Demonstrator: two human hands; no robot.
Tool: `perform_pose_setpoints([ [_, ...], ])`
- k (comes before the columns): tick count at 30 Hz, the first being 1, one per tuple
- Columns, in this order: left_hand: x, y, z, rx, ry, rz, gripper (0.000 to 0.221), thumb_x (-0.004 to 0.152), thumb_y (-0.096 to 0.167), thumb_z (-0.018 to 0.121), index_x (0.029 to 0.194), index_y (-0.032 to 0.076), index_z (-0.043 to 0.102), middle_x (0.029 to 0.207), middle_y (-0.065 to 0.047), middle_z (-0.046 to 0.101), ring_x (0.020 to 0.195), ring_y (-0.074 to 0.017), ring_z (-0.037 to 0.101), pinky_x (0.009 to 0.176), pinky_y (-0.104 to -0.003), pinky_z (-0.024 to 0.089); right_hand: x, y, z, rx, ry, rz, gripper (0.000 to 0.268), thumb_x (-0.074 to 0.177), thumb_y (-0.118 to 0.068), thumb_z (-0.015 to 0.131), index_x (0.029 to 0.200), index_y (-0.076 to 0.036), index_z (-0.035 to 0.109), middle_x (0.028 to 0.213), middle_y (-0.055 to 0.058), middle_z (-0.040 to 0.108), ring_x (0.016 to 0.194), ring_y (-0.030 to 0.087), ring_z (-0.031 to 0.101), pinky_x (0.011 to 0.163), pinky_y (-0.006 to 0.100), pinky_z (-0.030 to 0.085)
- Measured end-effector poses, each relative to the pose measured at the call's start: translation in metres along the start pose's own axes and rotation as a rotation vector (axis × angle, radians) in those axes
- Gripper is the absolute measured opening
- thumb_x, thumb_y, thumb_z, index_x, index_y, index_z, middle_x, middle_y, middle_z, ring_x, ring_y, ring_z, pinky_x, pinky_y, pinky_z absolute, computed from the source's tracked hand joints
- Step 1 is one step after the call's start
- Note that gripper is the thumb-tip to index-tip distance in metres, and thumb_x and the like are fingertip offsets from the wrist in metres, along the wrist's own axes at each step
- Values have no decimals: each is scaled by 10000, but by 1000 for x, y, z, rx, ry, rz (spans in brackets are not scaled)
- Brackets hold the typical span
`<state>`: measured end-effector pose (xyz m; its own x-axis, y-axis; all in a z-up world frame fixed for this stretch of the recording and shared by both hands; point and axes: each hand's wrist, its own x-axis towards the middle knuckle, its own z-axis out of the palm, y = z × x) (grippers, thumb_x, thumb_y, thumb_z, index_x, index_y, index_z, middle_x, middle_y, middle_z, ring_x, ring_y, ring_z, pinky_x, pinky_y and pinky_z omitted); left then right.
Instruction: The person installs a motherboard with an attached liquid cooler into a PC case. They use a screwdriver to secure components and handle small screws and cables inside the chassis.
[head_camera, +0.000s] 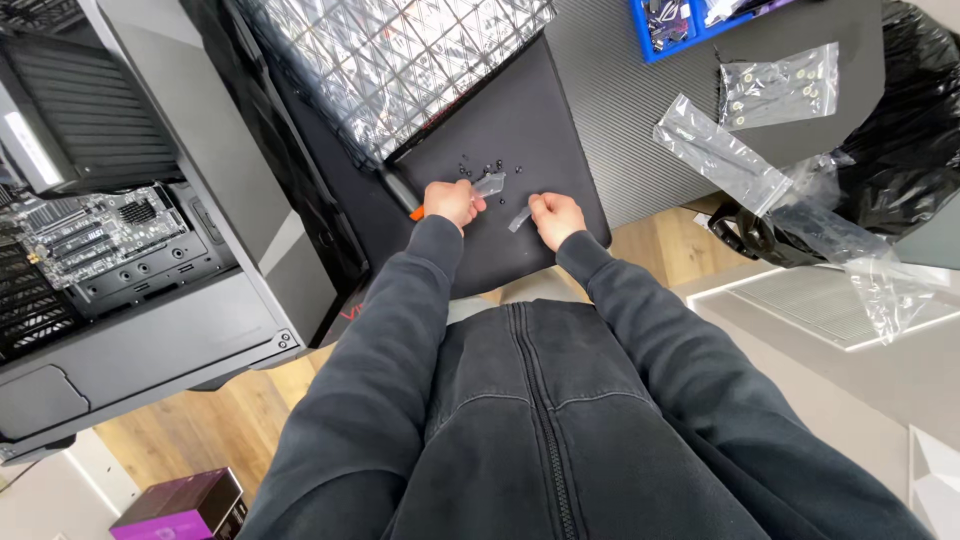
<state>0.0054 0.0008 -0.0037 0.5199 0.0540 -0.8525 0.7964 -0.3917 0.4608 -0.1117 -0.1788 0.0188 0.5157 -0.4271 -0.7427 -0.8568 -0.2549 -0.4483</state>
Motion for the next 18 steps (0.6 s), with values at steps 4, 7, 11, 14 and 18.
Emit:
perform_pose_setpoints([
  [4, -6, 3, -9, 56, -10, -39, 295, 812, 146, 542, 678, 11, 768, 497, -107, 622, 434, -99, 601, 511, -218, 597, -4, -7, -5, -10, -17, -13, 363, 965, -484, 574, 774, -233, 754, 693, 29, 729, 892, 239, 737, 848, 375, 570],
  [7, -19, 12, -17, 139, -13, -24, 302, 811, 178, 543, 682, 35, 775, 494, -95, 622, 453, -112, 628, 542, -234, 620, -4, -12, -8, -21, -26, -26, 367, 968, -482, 575, 769, -229, 750, 688, 25, 728, 877, 232, 739, 843, 371, 572],
  [11, -85, 46, -43, 316, 26, 165, 430, 866, 319, 494, 567, 183, 772, 463, -30, 621, 541, -178, 682, 696, -337, 620, -10, -15, -15, 9, -31, -35, 364, 977, -463, 573, 766, -222, 745, 677, 17, 720, 826, 208, 735, 838, 360, 570],
  [14, -112, 54, -73, 351, 113, 311, 508, 963, 380, 475, 550, 244, 736, 560, 13, 672, 707, -224, 720, 812, -351, 593, -13, -20, -39, 202, 342, -342, 372, 1011, -327, 622, 776, -72, 756, 650, 164, 690, 789, 347, 697, 781, 457, 543],
  [18, -110, 46, -86, 216, 149, 395, 364, 1045, 336, 478, 959, 111, 750, 660, -33, 728, 724, -157, 758, 719, -324, 619, -30, -34, -76, 580, 391, -426, 368, 1078, -222, 538, 823, -74, 757, 726, 108, 742, 593, 149, 673, 536, 239, 542],
])
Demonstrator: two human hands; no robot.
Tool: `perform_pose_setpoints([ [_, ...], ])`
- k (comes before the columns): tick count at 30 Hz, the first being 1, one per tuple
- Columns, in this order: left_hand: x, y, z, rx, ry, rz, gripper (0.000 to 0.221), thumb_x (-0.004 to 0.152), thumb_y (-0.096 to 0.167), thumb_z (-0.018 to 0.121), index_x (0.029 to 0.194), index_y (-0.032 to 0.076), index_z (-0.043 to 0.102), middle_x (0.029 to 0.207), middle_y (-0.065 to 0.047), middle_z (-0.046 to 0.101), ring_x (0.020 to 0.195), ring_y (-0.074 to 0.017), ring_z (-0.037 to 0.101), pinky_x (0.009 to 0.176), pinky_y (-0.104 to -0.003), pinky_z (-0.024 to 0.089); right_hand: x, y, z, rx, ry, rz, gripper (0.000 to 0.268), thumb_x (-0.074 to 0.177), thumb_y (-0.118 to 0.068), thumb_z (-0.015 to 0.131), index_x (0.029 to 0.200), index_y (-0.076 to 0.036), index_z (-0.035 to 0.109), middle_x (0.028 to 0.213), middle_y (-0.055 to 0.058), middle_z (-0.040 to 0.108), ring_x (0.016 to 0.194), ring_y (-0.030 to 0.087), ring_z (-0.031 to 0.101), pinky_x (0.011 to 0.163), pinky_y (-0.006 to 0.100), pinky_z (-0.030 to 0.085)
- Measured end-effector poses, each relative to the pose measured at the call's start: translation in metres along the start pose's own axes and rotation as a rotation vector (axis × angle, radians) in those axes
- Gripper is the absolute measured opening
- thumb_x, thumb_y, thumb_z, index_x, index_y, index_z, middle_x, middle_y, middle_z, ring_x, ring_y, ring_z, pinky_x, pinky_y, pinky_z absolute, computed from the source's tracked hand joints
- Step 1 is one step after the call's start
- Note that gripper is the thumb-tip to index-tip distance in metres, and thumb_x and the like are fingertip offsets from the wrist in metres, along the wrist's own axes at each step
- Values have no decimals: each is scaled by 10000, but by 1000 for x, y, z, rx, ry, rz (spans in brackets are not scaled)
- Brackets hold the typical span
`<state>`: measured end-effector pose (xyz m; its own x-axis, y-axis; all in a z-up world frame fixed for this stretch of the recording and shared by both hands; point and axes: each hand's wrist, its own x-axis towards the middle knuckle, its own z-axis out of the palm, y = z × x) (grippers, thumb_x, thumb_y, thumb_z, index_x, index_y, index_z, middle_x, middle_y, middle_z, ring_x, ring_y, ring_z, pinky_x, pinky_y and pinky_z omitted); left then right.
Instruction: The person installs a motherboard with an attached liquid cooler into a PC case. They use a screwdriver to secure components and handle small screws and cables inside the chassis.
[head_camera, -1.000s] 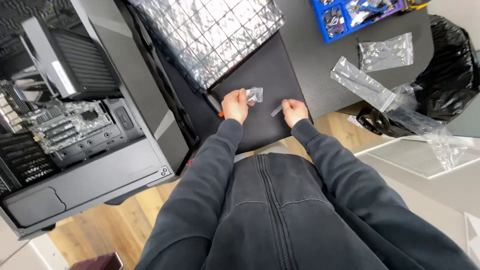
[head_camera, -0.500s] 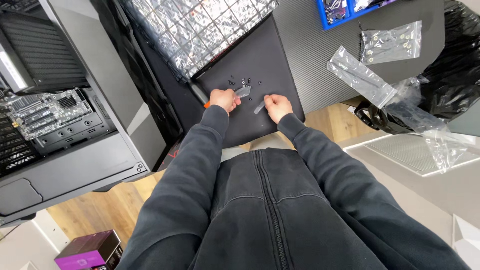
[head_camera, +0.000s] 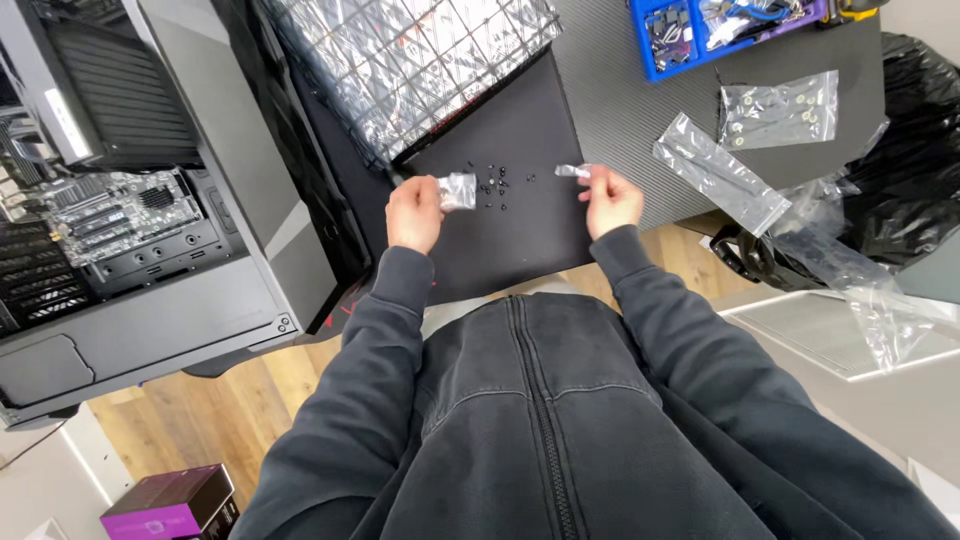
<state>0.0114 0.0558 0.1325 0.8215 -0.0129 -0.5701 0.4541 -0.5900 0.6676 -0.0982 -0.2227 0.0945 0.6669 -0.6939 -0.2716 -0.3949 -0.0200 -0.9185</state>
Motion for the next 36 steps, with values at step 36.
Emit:
perform_pose_setpoints([
  [36, -33, -6, 101, -805, -248, -605, 317, 1010, 200, 621, 1182, -66, 600, 880, -254, 741, 655, -233, 753, 543, -225, 648, -37, -36, -69, 20, -433, 188, 172, 1023, -160, 646, 1004, -32, 759, 886, 146, 773, 728, 140, 745, 603, 192, 582],
])
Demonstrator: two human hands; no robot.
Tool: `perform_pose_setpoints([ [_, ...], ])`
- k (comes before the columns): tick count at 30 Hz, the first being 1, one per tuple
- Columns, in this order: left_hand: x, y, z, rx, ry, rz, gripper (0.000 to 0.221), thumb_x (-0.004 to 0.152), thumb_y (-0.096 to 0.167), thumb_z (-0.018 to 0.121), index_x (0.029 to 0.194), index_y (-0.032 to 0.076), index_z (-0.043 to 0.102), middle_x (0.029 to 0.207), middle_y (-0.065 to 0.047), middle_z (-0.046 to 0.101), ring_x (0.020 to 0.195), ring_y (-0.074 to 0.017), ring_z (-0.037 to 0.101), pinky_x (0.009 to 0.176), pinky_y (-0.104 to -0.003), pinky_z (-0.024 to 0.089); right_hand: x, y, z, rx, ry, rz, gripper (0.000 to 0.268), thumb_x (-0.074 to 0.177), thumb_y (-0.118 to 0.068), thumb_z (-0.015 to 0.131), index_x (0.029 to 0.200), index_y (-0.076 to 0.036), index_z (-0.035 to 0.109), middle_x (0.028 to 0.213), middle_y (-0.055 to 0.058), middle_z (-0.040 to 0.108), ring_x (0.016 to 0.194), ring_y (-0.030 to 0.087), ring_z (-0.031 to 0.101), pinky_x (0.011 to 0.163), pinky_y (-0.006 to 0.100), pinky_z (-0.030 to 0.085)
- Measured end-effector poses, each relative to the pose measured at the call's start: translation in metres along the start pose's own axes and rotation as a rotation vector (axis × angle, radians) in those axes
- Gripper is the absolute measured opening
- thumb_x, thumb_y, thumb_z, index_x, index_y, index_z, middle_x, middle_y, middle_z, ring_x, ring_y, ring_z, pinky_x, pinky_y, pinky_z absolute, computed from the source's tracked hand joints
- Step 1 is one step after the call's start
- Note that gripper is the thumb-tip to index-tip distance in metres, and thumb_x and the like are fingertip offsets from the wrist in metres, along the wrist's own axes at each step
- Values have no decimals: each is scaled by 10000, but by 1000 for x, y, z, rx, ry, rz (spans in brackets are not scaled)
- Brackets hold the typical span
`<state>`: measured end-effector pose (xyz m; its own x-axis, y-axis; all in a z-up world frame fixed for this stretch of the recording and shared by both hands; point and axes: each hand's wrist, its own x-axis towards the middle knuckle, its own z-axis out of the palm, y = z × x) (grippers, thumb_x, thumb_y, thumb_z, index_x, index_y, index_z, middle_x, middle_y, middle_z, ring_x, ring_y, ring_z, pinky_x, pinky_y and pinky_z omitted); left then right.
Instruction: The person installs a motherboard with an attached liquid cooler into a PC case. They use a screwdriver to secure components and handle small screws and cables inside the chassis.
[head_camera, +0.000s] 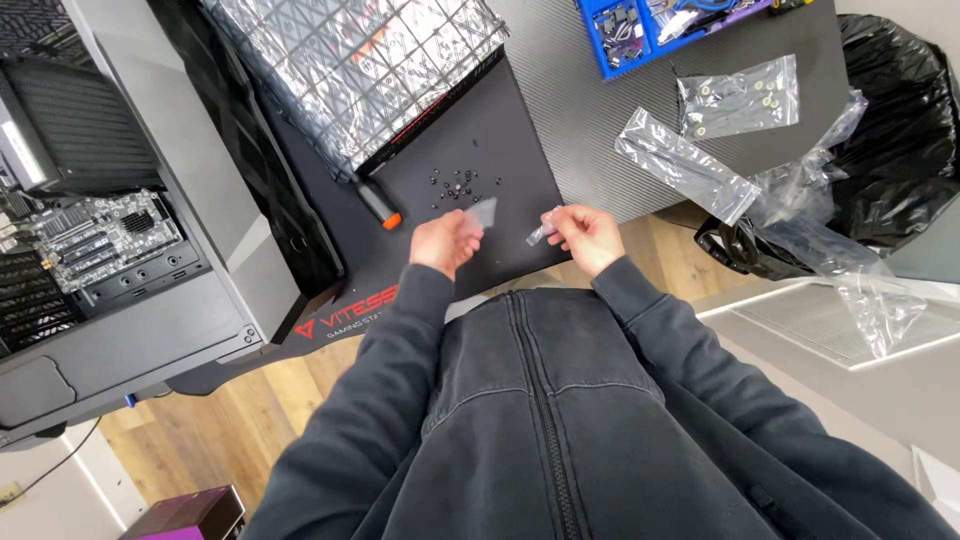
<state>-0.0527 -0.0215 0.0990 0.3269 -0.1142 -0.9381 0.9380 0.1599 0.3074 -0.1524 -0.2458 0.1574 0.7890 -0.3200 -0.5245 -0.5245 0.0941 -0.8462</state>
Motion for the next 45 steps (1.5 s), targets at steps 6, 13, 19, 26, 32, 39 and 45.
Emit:
perform_pose_setpoints([
  [6, -121, -19, 64, 617, -48, 647, 315, 1073, 321, 597, 1170, 57, 738, 735, -119, 742, 588, -155, 728, 531, -230, 626, -19, -1, -1, 342, -82, 154, 402, 1081, -330, 611, 995, 49, 714, 803, 198, 738, 685, 245, 767, 608, 351, 675],
  [13, -122, -35, 76, 1281, -114, 1169, 216, 1000, 442, 598, 1123, 324, 731, 697, -16, 751, 725, -252, 761, 689, -392, 622, -45, 19, -46, 385, -203, 79, 292, 913, -76, 774, 1155, 75, 709, 967, 184, 767, 822, 218, 772, 709, 359, 673],
  [19, -168, -9, 78, 1053, -267, 1032, 349, 1001, 323, 620, 1317, 178, 640, 721, -45, 774, 676, -243, 750, 654, -362, 617, -32, 38, -228, -353, 285, -148, 264, 921, -221, 831, 1154, -105, 785, 979, 111, 767, 888, 217, 725, 847, 386, 601],
  [26, -168, -11, 48, 968, -137, 724, 257, 1017, 292, 536, 1047, 159, 754, 673, 45, 728, 607, -79, 676, 698, -249, 582, 29, 72, -437, -865, 629, 249, 986, 1127, -369, 697, 1673, -109, -81, 1716, 235, -69, 1618, 499, 245, 1236, 549, 304],
  [32, -96, -10, -37, 1026, 386, 838, 135, 983, 266, 652, 1038, 213, 764, 731, 22, 763, 754, -253, 739, 757, -428, 593, 8, -40, -181, -669, 560, -894, 343, 885, 58, 737, 1217, -24, 769, 1121, 135, 626, 932, 324, 667, 727, 336, 595],
  [39, 35, 35, -113, 861, 773, 620, 680, 949, 629, 684, 1372, 158, 434, 1026, -23, 778, 1042, -332, 739, 968, -525, 579, 64, 26, 24, -807, -13, -818, 245, 909, -256, 733, 1150, -288, 767, 1015, -45, 695, 1004, 205, 695, 909, 347, 544],
  [45, 47, 63, -115, 959, 752, 465, 591, 855, 668, 736, 1124, 155, 616, 1055, -101, 752, 1024, -381, 735, 885, -539, 597, 98, 40, 91, -1013, -264, -713, 271, 911, -270, 733, 1180, -240, 721, 1059, -6, 659, 1005, 257, 661, 891, 393, 565],
])
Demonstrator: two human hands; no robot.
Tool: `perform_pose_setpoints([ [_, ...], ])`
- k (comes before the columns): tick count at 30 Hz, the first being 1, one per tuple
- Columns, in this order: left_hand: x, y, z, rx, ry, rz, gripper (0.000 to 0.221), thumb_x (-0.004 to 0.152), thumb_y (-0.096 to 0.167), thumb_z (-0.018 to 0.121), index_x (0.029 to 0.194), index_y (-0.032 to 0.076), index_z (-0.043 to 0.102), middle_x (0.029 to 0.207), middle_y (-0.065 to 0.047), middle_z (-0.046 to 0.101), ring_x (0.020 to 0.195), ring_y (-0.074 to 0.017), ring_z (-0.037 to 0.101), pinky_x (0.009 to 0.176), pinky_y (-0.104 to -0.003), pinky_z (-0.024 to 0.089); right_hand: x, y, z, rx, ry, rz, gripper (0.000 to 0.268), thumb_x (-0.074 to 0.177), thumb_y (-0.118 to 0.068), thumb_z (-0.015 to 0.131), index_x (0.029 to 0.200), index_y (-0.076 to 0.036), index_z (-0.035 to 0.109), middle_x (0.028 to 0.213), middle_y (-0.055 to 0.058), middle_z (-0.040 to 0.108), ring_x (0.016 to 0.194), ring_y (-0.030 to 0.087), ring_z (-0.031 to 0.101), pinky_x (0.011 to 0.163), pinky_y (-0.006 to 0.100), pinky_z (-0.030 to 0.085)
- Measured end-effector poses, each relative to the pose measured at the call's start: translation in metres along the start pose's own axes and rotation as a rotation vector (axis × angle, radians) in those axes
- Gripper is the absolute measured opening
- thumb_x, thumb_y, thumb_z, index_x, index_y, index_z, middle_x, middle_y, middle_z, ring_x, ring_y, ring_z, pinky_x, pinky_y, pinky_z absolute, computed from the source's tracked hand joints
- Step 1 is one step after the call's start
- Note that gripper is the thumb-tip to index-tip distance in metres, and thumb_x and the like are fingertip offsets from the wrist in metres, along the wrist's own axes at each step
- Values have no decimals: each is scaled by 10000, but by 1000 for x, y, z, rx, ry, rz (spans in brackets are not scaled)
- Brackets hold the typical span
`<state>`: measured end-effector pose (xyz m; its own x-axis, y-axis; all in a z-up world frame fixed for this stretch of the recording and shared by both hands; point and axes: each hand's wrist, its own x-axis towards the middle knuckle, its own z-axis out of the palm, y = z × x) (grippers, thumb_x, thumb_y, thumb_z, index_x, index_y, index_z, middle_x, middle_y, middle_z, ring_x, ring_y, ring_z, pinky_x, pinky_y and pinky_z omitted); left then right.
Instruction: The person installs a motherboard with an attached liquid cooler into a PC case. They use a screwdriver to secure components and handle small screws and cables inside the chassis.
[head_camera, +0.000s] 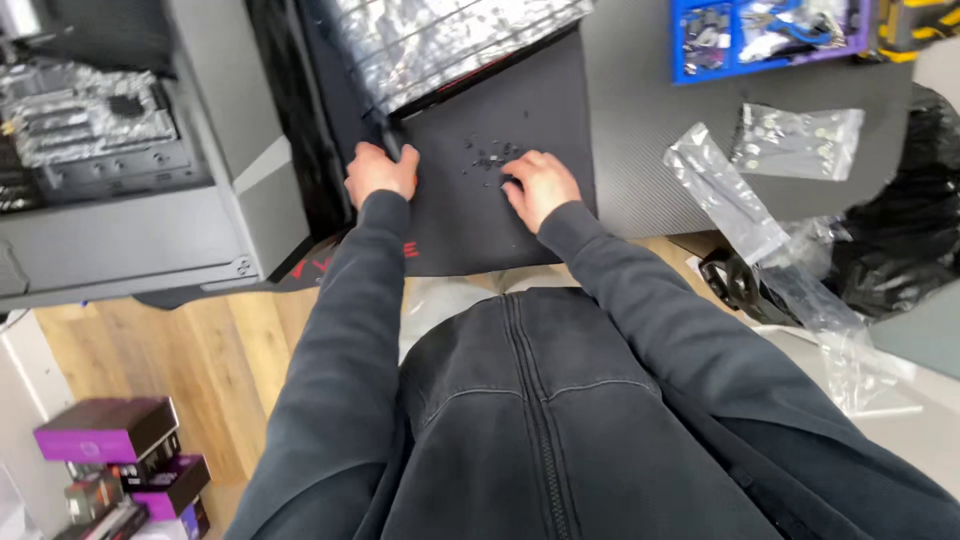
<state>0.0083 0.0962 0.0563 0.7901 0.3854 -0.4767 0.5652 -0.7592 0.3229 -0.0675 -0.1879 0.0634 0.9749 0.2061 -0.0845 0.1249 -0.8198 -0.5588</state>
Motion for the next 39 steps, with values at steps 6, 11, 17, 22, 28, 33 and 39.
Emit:
perform_pose_setpoints([
  [6, -99, -24, -48, -91, -26, 156, 512, 898, 594, 604, 851, 85, 638, 718, -164, 699, 912, -428, 722, 859, -543, 576, 12, 20, 14, -180, 136, -180, 66, 911, -236, 779, 948, -183, 767, 849, -22, 683, 881, 201, 656, 846, 340, 502],
  [11, -207, -102, -76, -411, -229, 84, 428, 929, 426, 649, 1081, 30, 702, 850, -236, 736, 865, -412, 729, 801, -529, 568, 9, -42, -57, 301, 461, -104, 72, 865, -160, 772, 891, -186, 710, 735, -2, 567, 695, 240, 608, 679, 367, 510],
  [17, -251, -127, -138, -920, -226, 169, 405, 976, 197, 586, 1310, -31, 594, 986, -224, 717, 857, -204, 680, 708, -359, 646, -6, -160, -144, 682, 206, -37, 181, 953, -95, 699, 773, -110, 695, 592, 13, 560, 517, 153, 480, 533, 262, 437],
  [22, -230, -110, -232, -516, -102, 485, 500, 804, 345, 833, 1249, 145, 723, 858, -121, 759, 751, -270, 746, 618, -367, 583, 14, -257, -180, 952, -155, -198, 126, 969, -117, 684, 902, -61, 775, 762, 80, 717, 652, 153, 631, 650, 296, 531],
  [28, -203, -138, -339, -348, 40, 841, 414, 865, 347, 770, 1212, 146, 669, 1049, 16, 779, 789, -160, 734, 744, -268, 568, 47, -329, -123, 1478, 107, 109, 319, 972, -197, 615, 886, 89, 728, 769, 187, 696, 581, 251, 641, 555, 315, 555],
  [33, -143, -195, -411, -341, 66, 1022, 422, 916, 324, 758, 1231, 63, 652, 1042, -4, 782, 843, -146, 760, 774, -251, 569, 61, -420, -80, 1491, 148, 117, 345, 930, -207, 626, 902, 118, 738, 831, 242, 702, 533, 309, 670, 507, 312, 560],
  [39, -90, -259, -473, -201, 100, 1091, 414, 918, 432, 737, 1202, 137, 673, 743, 25, 641, 543, -174, 553, 509, -305, 490, 75, -493, -32, 1433, 324, 34, 347, 981, -247, 607, 915, 53, 769, 805, 219, 704, 561, 259, 637, 582, 326, 541],
])
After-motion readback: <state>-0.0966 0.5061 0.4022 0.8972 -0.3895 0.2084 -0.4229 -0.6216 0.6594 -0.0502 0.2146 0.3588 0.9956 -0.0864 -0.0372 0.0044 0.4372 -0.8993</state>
